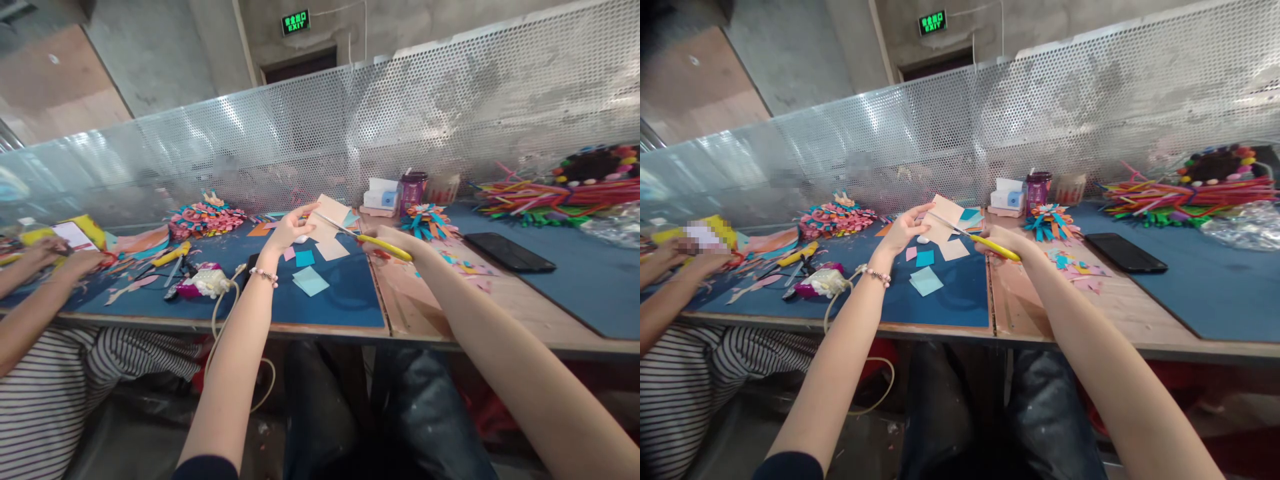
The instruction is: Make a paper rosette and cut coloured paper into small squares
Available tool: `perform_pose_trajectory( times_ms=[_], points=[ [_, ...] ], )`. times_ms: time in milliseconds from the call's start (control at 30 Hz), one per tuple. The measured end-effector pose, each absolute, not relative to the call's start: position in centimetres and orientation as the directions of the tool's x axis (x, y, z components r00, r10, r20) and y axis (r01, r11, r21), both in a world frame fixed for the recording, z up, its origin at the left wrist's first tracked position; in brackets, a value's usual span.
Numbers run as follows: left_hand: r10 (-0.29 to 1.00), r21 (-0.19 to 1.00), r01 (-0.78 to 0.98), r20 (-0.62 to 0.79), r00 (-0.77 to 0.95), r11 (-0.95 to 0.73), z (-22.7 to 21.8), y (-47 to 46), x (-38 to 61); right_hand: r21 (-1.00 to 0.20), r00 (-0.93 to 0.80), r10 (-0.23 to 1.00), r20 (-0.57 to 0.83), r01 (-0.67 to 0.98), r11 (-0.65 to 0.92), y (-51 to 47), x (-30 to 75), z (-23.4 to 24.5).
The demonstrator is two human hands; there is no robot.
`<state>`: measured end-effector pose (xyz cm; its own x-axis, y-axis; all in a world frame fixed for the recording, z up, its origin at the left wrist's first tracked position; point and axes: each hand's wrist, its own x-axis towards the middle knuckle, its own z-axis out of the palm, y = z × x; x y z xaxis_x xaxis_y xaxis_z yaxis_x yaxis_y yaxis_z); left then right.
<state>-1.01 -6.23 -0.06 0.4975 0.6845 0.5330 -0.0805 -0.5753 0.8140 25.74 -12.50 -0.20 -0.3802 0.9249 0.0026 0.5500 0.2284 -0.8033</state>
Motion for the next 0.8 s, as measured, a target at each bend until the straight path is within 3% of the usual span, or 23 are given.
perform_pose_trajectory(
  times_ms=[200, 800],
  points=[
    [0.689, 0.816, -0.066, 0.525, 0.500, -0.574, -0.4, -5.6, -1.1, -0.797, -0.346, 0.937, -0.050, 0.580, 0.171, -12.5, 25.6, -0.2],
    [0.746, 0.835, 0.057, 0.457, 0.485, -0.548, -0.9, -5.0, -1.8, -0.716, -0.283, 0.959, -0.013, 0.672, 0.188, -11.4, 26.1, -1.2]
  ],
)
